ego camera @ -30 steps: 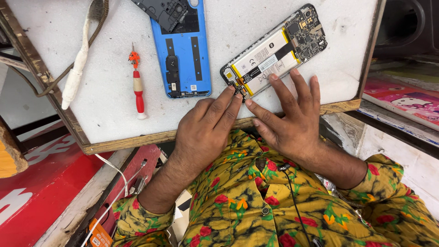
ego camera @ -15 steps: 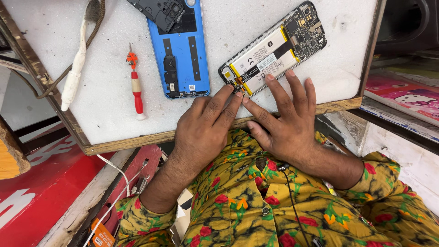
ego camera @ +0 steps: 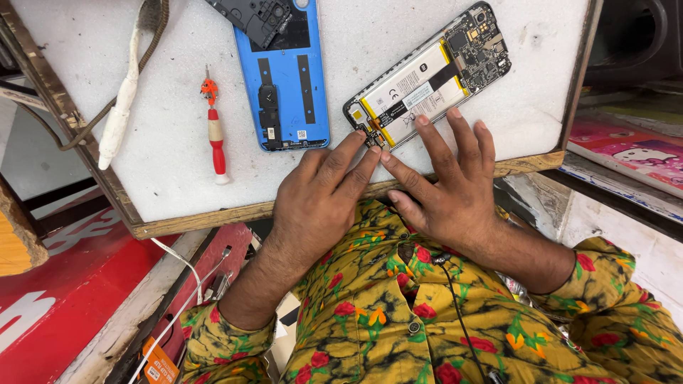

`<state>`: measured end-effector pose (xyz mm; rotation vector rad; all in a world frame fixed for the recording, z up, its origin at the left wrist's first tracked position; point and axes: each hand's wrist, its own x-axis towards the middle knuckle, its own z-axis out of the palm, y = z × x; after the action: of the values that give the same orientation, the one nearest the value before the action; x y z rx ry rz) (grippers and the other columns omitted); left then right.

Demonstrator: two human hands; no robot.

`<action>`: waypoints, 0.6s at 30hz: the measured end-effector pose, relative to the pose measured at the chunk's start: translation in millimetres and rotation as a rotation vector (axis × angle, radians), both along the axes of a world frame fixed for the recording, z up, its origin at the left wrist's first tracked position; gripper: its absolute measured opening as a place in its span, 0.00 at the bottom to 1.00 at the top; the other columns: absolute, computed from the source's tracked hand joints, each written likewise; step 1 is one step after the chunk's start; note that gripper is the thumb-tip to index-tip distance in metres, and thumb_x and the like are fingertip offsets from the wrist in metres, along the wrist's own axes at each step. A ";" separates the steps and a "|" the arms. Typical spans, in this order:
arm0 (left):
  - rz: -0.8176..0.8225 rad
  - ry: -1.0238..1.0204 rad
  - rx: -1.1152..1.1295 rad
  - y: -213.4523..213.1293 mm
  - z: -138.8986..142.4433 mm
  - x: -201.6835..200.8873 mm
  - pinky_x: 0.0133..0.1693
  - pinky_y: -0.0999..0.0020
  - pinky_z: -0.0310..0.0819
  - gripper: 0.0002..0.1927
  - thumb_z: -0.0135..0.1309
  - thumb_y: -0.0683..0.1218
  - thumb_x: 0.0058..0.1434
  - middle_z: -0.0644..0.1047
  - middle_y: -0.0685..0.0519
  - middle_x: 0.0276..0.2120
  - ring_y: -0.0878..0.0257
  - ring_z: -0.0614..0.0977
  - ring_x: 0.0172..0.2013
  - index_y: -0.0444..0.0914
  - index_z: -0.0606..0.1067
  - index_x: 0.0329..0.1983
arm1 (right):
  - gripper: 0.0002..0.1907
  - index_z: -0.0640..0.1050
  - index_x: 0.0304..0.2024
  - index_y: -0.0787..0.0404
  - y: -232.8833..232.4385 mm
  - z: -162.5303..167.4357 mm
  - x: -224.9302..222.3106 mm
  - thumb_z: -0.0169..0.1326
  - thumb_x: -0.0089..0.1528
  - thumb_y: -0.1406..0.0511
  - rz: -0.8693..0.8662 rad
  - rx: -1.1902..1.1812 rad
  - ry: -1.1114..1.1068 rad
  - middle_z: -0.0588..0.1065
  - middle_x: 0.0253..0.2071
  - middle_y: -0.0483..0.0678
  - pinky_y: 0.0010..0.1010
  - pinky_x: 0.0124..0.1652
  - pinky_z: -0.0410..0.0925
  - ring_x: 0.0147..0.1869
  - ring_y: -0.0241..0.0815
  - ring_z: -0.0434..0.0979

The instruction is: The person works on two disassembled smartphones on a white workbench. They use a red-handled screwdriver to remove and place small screws, then handle a small black component near the battery area of one phone. The person repeatedly picks up and sets down the screwdriver while adjusting parts.

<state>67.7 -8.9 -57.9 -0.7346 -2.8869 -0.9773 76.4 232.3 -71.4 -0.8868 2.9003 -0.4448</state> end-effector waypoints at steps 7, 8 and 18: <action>0.024 -0.033 0.040 -0.4 5.0 -5.9 0.45 0.62 0.78 0.26 0.58 0.37 0.60 0.73 0.49 0.61 0.54 0.77 0.44 0.34 0.74 0.63 | 0.29 0.76 0.68 0.46 8.3 1.5 -5.1 0.62 0.65 0.50 0.038 -0.023 -0.025 0.59 0.76 0.56 0.70 0.71 0.46 0.79 0.69 0.51; 0.025 -0.027 0.047 -0.3 4.2 -6.0 0.46 0.62 0.78 0.26 0.59 0.37 0.60 0.73 0.49 0.61 0.54 0.77 0.45 0.34 0.74 0.63 | 0.29 0.76 0.68 0.47 9.5 0.7 -5.3 0.62 0.66 0.50 0.039 -0.021 -0.028 0.59 0.76 0.56 0.70 0.71 0.45 0.80 0.69 0.51; 0.019 -0.025 0.025 -1.6 7.0 -4.5 0.43 0.62 0.78 0.24 0.59 0.39 0.59 0.73 0.49 0.60 0.55 0.78 0.44 0.38 0.76 0.61 | 0.29 0.76 0.68 0.47 6.5 0.7 -2.9 0.62 0.65 0.52 0.017 -0.024 -0.041 0.59 0.76 0.55 0.70 0.71 0.44 0.80 0.68 0.49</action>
<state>63.2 -10.5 -50.9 -0.6967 -2.8923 -1.0256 73.6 238.8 -70.6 -0.8947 2.8542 -0.4913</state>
